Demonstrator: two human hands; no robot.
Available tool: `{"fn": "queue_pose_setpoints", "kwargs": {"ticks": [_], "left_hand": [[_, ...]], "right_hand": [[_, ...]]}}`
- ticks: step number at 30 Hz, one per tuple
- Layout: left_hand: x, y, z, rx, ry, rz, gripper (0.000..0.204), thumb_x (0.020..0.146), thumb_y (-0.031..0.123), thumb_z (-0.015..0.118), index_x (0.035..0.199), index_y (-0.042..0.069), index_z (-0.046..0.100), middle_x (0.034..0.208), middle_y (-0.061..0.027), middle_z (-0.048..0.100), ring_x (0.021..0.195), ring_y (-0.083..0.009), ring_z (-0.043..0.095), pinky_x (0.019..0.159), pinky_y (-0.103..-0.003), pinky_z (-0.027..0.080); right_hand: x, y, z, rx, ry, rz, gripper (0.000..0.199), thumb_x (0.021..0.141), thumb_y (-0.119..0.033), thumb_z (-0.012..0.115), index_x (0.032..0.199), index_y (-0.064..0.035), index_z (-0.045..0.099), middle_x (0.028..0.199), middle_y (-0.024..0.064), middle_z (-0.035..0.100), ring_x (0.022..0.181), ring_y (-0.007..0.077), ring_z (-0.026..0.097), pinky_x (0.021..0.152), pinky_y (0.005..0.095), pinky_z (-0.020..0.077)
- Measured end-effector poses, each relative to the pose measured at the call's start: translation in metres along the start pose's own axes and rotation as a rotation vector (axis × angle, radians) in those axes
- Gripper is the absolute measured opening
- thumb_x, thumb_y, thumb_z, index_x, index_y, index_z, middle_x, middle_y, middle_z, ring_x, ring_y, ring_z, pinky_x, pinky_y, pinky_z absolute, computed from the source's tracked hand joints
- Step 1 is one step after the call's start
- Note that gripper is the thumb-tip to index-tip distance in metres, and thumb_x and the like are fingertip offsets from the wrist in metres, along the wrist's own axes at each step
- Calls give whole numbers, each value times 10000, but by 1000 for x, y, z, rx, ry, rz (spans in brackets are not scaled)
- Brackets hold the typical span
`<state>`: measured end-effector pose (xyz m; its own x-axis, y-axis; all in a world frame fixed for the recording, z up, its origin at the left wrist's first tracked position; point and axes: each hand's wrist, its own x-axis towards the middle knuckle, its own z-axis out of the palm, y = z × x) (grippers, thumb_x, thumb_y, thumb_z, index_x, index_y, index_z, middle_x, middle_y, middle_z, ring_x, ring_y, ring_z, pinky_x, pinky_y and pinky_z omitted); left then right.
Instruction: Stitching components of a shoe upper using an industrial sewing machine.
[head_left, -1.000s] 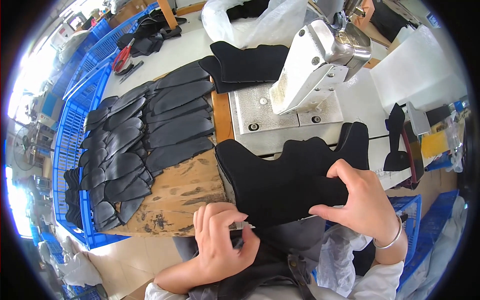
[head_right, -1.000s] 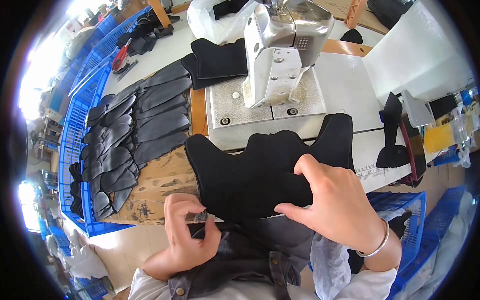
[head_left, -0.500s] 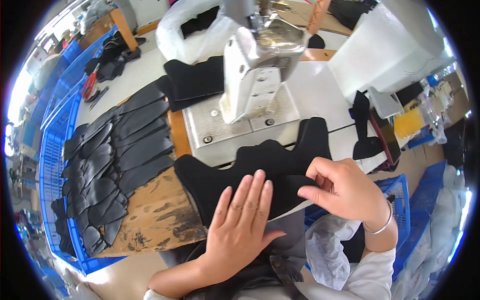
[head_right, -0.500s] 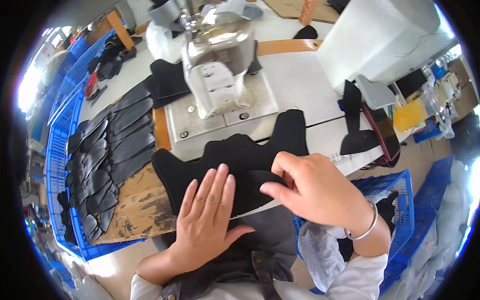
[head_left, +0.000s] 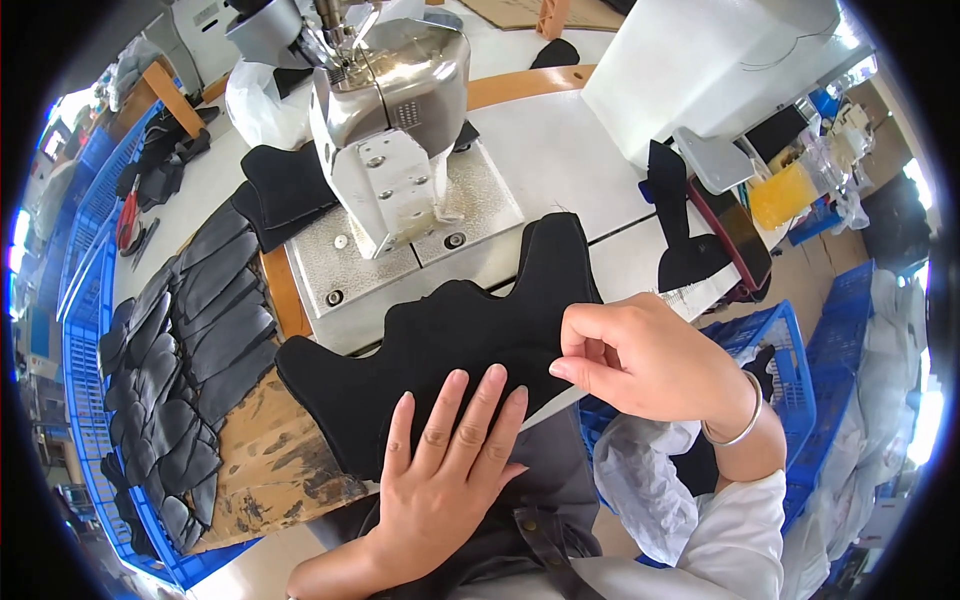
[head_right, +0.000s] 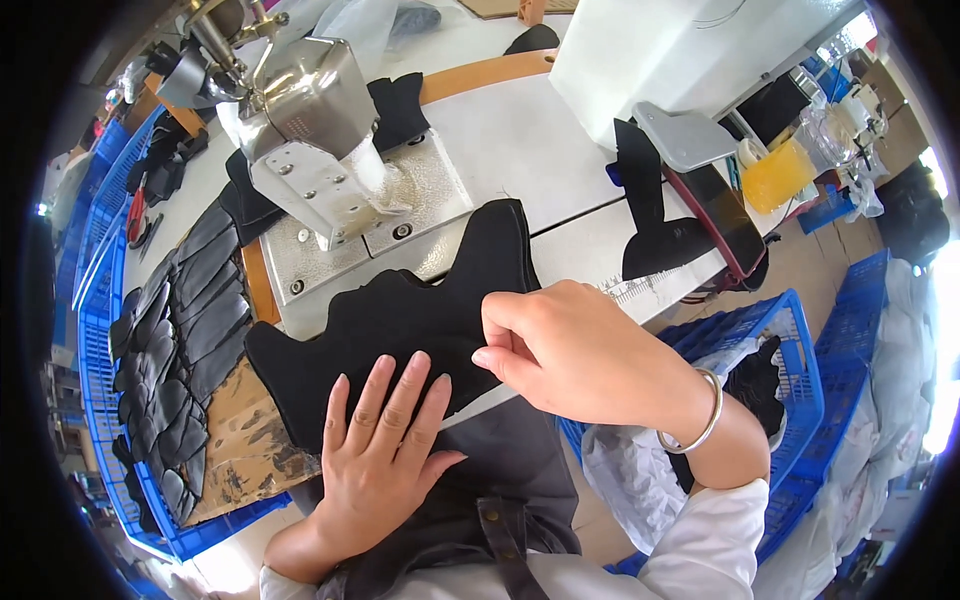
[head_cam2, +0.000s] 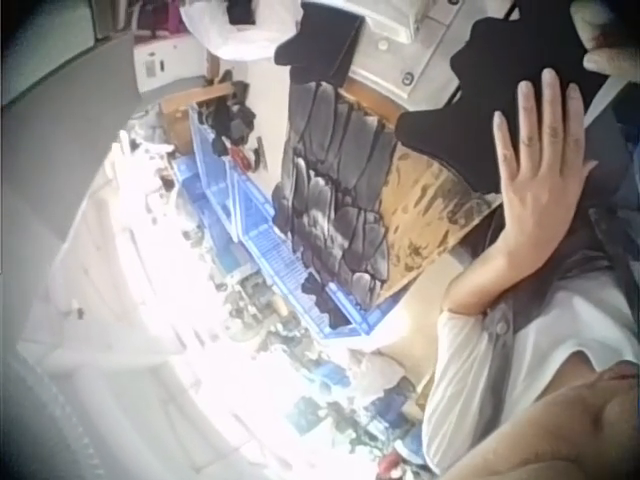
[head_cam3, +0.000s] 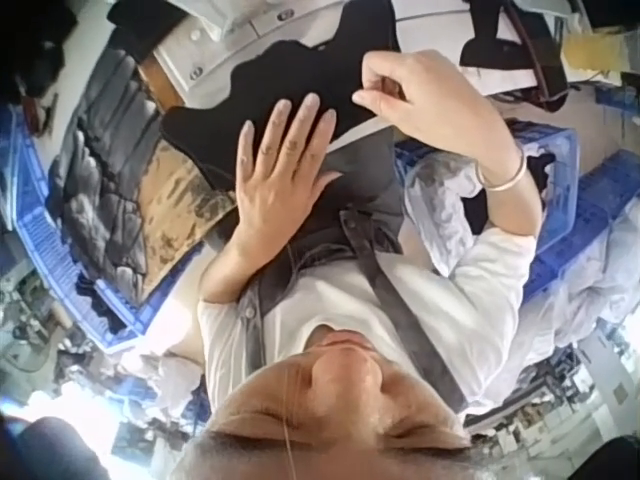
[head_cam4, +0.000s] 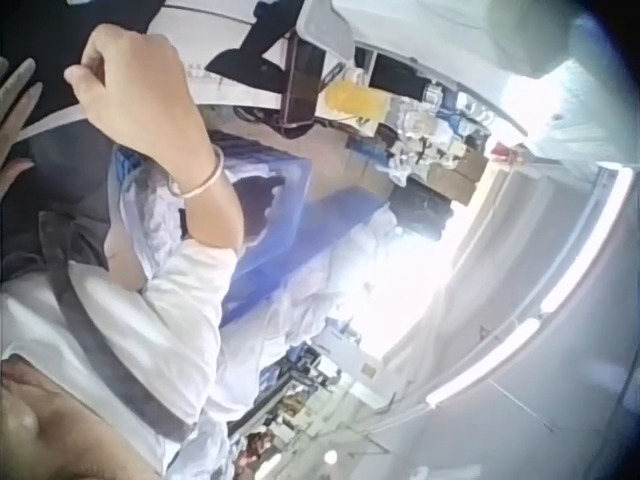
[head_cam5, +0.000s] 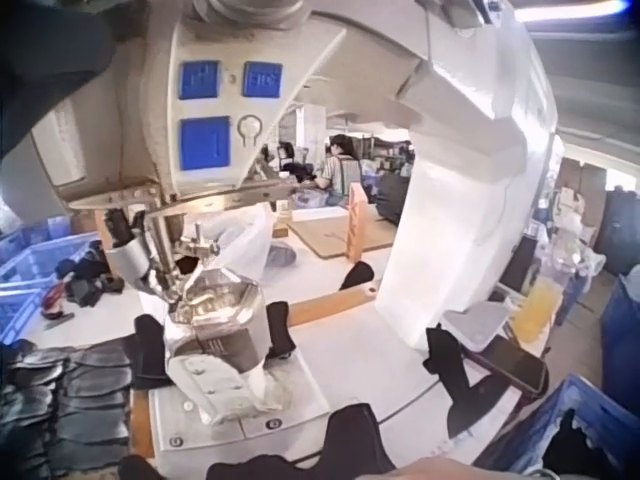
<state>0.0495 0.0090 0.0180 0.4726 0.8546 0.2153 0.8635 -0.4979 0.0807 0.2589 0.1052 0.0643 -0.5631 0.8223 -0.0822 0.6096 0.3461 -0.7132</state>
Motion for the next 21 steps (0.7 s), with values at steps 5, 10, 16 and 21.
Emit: {"fn": "queue_pose_setpoints", "kwargs": {"ticks": [5, 10, 16, 21], "left_hand": [[1, 2, -2, 10, 5, 3, 728, 721, 429, 688, 1379, 198, 478, 1448, -18, 427, 1326, -226, 409, 1082, -485, 275], [2, 0, -1, 17, 12, 6, 685, 732, 381, 686, 1360, 184, 497, 1443, -34, 433, 1329, -231, 406, 1075, -486, 290], [15, -4, -2, -154, 115, 52, 652, 719, 310, 722, 1278, 37, 525, 1324, -108, 522, 1186, -310, 493, 1023, -478, 348], [20, -14, -15, -379, 177, 51, 711, 737, 267, 738, 1332, -1, 457, 1240, -107, 573, 1101, -281, 535, 998, -449, 371]], "right_hand": [[-1, -4, -4, -27, -10, 6, 186, 832, -124, 668, 734, -23, 546, 568, 93, 582, 519, 246, 578, 506, 335, 432], [-3, -13, -2, -128, -34, 54, 211, 821, -150, 674, 740, -30, 520, 697, 121, 635, 631, 312, 619, 552, 393, 459], [-17, -12, 16, -610, 181, -370, 562, 670, -226, 760, 1171, -37, 589, 1253, 112, 555, 1153, 296, 517, 871, 402, 487], [-14, 2, 14, -670, 209, -524, 404, 729, -204, 717, 1086, -28, 646, 1220, 98, 598, 1134, 291, 556, 932, 413, 483]]}}
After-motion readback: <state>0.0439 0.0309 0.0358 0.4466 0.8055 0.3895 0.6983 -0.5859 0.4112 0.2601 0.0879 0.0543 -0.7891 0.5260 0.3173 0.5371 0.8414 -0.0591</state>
